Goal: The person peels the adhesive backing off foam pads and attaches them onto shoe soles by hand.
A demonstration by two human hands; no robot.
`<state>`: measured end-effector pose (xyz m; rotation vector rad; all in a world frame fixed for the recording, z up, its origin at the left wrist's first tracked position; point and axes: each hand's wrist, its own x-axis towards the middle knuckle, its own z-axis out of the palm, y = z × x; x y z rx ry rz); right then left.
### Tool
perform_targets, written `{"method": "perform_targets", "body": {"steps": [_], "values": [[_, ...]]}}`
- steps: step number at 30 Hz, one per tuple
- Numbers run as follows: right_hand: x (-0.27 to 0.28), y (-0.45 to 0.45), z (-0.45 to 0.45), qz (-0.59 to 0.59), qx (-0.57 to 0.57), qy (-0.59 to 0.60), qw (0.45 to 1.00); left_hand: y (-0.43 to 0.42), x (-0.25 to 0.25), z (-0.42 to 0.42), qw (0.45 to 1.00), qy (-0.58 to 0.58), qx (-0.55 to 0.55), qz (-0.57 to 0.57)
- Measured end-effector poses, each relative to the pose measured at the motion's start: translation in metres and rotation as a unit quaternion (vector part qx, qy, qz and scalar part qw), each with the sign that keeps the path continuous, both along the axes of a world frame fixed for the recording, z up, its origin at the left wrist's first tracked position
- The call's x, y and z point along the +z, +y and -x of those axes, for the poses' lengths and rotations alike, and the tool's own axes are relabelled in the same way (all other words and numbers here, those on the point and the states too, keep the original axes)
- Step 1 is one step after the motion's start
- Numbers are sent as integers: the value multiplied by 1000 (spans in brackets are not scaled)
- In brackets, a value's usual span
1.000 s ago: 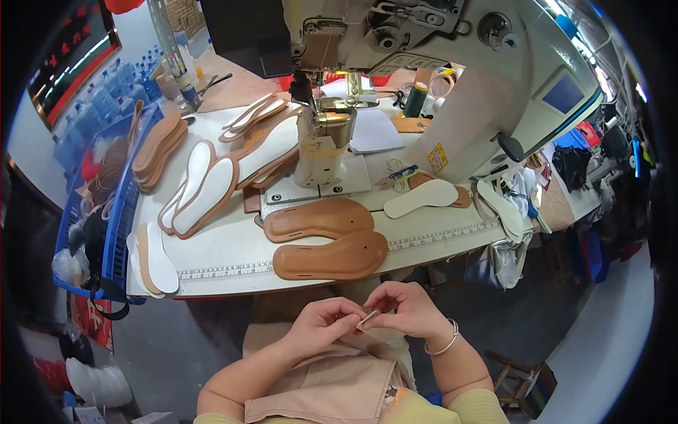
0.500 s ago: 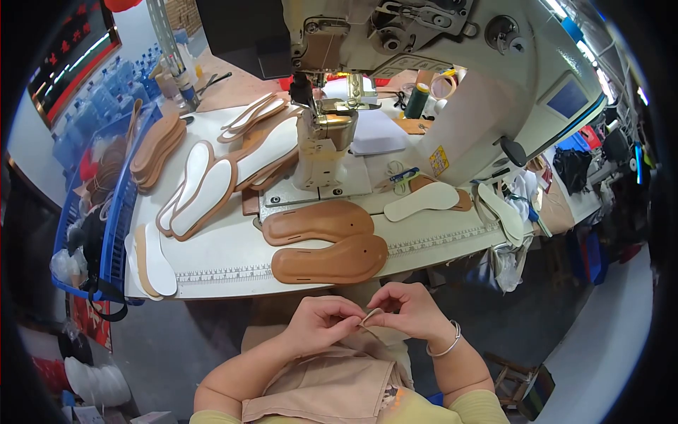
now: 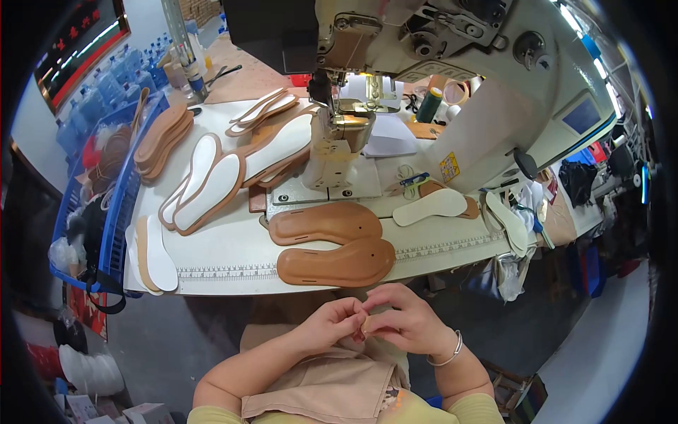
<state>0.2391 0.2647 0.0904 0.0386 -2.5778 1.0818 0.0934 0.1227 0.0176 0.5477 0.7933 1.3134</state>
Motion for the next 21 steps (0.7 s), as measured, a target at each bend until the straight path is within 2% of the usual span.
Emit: {"method": "perform_targets", "body": {"steps": [2,3,4,6,8,9,11,12,13,14,15,17,18,19,20,21], "values": [[9,-3,1,37,35,41,998,0,-2,-5,999,-42,14,31],[4,-3,-2,104,51,53,992,-1,-11,-9,996,-67,13,56],[4,-4,-6,104,55,53,992,-2,-18,-13,998,-26,1,59],[6,-5,-15,188,-37,-13,981,-3,-19,-17,995,99,-3,32],[-2,-2,-12,155,-69,-7,985,-7,-6,-19,957,273,95,-15],[-9,-3,-12,165,-90,-7,982,-9,-13,-21,983,166,78,-10],[-26,-2,-10,159,-103,10,982,-10,-27,-23,993,115,-20,15],[-46,-3,-8,162,-92,-15,982,-7,-37,-22,971,216,-72,77],[-70,-6,-10,165,-82,-37,982,-7,-71,-32,983,169,-7,75],[-95,-14,-21,277,-88,-92,953,-9,-99,-42,988,126,60,68],[-115,-18,-31,329,-141,-71,931,-12,-93,-46,994,-14,80,72],[-138,-36,-50,441,-278,-34,853,-18,-89,-52,998,56,10,13],[-138,-42,-57,441,-299,-35,846,-22,-77,-54,986,148,-52,-49],[-136,-44,-59,438,-313,-30,842,-16,-67,-49,909,333,-45,-247],[-138,-50,-61,448,-300,8,843,-14,-52,-47,880,388,-53,-268],[-138,-55,-63,449,-299,11,842,-12,-50,-44,879,391,-54,-268]]}}
